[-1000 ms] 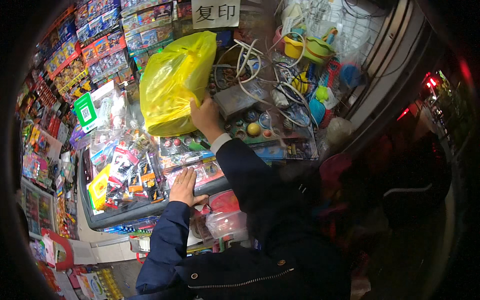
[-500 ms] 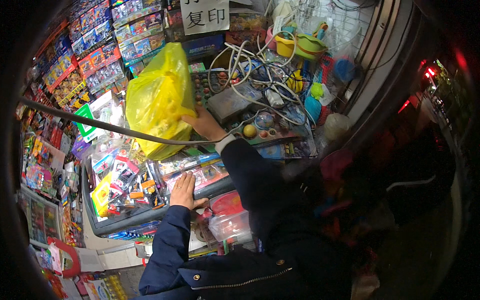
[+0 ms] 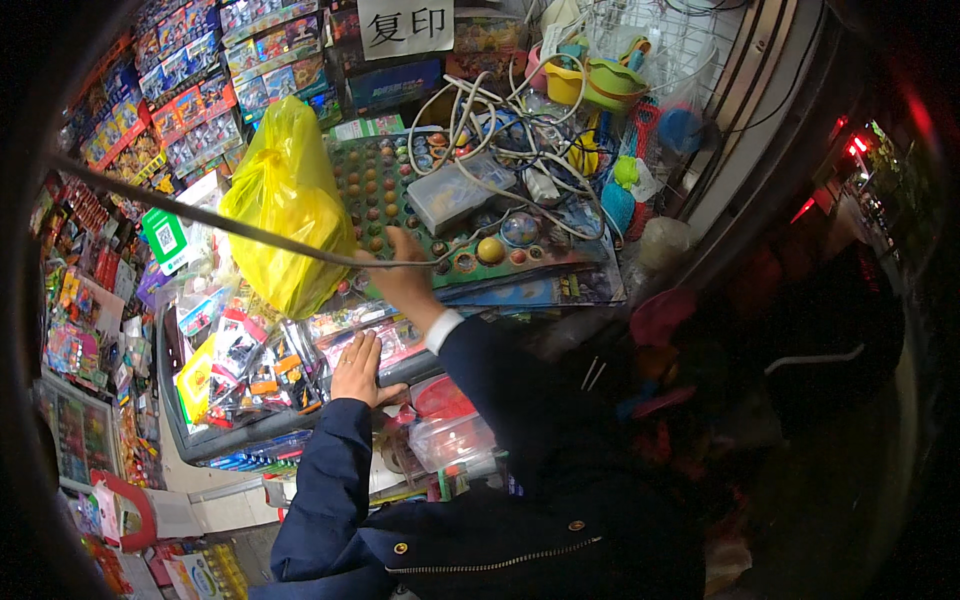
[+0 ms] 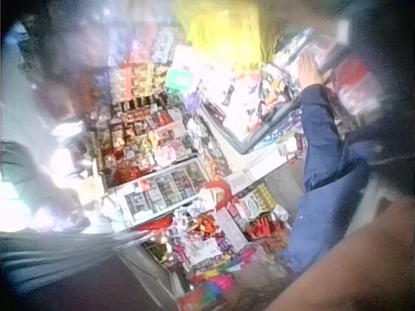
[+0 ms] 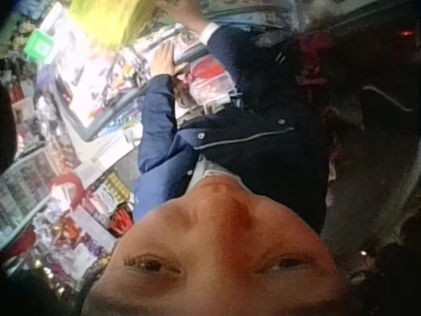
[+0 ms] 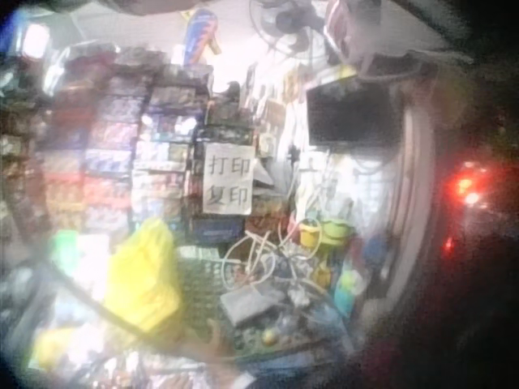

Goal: The person assembles a white cardboard box by folding and taping its flaps. They then place several round pink items into the box, close it, and move to a counter where they handle a yellow plastic bag and other small items.

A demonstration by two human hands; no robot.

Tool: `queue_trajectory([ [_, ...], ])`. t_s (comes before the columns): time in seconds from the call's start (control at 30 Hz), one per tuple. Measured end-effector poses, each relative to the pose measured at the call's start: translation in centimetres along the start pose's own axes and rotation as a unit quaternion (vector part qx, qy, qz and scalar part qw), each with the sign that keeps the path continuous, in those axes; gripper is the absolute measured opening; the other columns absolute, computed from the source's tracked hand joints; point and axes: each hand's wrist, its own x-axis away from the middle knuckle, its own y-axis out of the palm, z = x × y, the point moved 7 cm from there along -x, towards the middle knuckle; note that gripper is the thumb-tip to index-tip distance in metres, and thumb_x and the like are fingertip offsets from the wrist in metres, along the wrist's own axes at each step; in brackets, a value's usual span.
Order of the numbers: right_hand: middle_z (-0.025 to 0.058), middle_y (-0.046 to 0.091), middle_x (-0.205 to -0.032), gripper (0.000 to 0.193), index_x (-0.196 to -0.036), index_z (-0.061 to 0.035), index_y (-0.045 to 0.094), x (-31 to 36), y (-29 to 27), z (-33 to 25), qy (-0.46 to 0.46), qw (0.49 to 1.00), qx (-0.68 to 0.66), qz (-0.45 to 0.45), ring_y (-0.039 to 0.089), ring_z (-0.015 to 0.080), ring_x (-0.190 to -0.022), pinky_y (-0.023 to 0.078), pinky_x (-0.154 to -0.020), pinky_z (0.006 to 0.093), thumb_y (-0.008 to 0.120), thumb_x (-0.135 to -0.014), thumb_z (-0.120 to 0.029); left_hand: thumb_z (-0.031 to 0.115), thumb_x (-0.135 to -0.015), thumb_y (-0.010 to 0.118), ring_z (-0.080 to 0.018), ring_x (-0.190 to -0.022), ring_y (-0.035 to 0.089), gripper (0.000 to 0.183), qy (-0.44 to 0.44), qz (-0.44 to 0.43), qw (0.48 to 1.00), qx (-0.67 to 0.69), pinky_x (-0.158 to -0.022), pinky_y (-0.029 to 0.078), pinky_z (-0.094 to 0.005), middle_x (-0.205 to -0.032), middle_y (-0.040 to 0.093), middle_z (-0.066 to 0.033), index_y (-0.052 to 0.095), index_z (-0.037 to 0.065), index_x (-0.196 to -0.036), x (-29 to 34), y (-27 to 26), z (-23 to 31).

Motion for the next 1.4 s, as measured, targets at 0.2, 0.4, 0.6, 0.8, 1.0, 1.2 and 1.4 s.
queue_trajectory([
  [0.2,0.0171,0.058,-0.107,0.041,-0.114,-0.0014,0.055,4.2,-8.9,7.3,0.058,0.989,0.007,0.133,0.057,0.0347,-0.103,0.046,-0.092,0.0449,0.074,-0.083,-0.020,0.055,-0.068,0.079,-0.0350,-0.138,0.042,0.094,-0.014,-0.019,1.000,0.006,-0.115,0.033,-0.0439,-0.146,0.048,-0.0184,0.051,-0.003,-0.136,0.0,0.3,-0.3],
  [0.4,0.0146,0.064,-0.096,0.045,-0.104,0.0042,0.053,11.1,-15.3,17.7,0.490,0.812,-0.259,0.185,0.066,0.0216,-0.081,0.057,-0.060,0.0351,0.060,-0.099,-0.039,0.060,-0.071,0.076,-0.0315,-0.142,0.039,0.096,-0.022,-0.041,0.999,-0.007,-0.117,0.030,-0.0438,-0.150,0.045,-0.0167,0.048,0.000,-0.141,0.0,0.8,-0.4],
  [0.6,0.0212,0.068,-0.084,0.044,-0.107,0.0127,0.055,6.5,-17.3,20.6,0.410,0.888,-0.178,0.108,0.068,0.0276,-0.061,0.056,-0.050,0.0351,0.045,-0.104,-0.030,0.056,-0.068,0.080,-0.0350,-0.139,0.041,0.097,-0.010,-0.010,1.000,0.007,-0.114,0.034,-0.0444,-0.147,0.047,-0.0181,0.049,-0.003,-0.138,0.1,0.5,-0.4],
  [0.8,0.0227,0.070,-0.081,0.040,-0.113,0.0093,0.056,1.7,-19.4,24.5,0.430,0.877,-0.179,0.117,0.072,0.0292,-0.066,0.054,-0.045,0.0336,0.038,-0.105,-0.026,0.060,-0.068,0.078,-0.0336,-0.140,0.041,0.099,-0.024,-0.032,0.999,-0.001,-0.116,0.032,-0.0453,-0.149,0.046,-0.0170,0.048,-0.001,-0.140,0.3,1.2,-0.7],
  [1.0,0.0205,0.070,-0.081,0.033,-0.079,0.0009,0.071,-1.6,-16.7,18.9,0.100,0.841,0.466,-0.255,0.068,0.0388,-0.079,0.053,-0.069,0.0492,0.058,-0.088,-0.028,0.060,-0.068,0.078,-0.0336,-0.137,0.044,0.098,-0.012,-0.013,1.000,-0.004,-0.116,0.031,-0.0453,-0.148,0.047,-0.0184,0.049,-0.002,-0.139,0.2,1.1,-0.7],
  [1.2,0.0188,0.066,-0.101,0.030,-0.096,-0.0029,0.065,-1.1,-4.3,2.5,-0.159,0.958,0.146,-0.187,0.063,0.0381,-0.097,0.050,-0.081,0.0464,0.069,-0.084,-0.030,0.058,-0.066,0.080,-0.0348,-0.138,0.042,0.100,-0.014,-0.017,1.000,0.005,-0.116,0.032,-0.0456,-0.146,0.047,-0.0200,0.049,-0.003,-0.138,0.2,0.9,-0.6],
  [1.4,0.0111,0.058,-0.126,0.054,-0.119,-0.0143,0.065,-12.7,-4.0,-0.9,-0.338,0.825,0.440,-0.106,0.047,0.0323,-0.127,0.028,-0.110,0.0570,0.073,-0.078,-0.049,0.059,-0.066,0.080,-0.0372,-0.135,0.044,0.100,-0.010,-0.011,1.000,-0.004,-0.115,0.033,-0.0453,-0.144,0.049,-0.0216,0.049,-0.004,-0.137,0.1,0.7,-0.5],
])
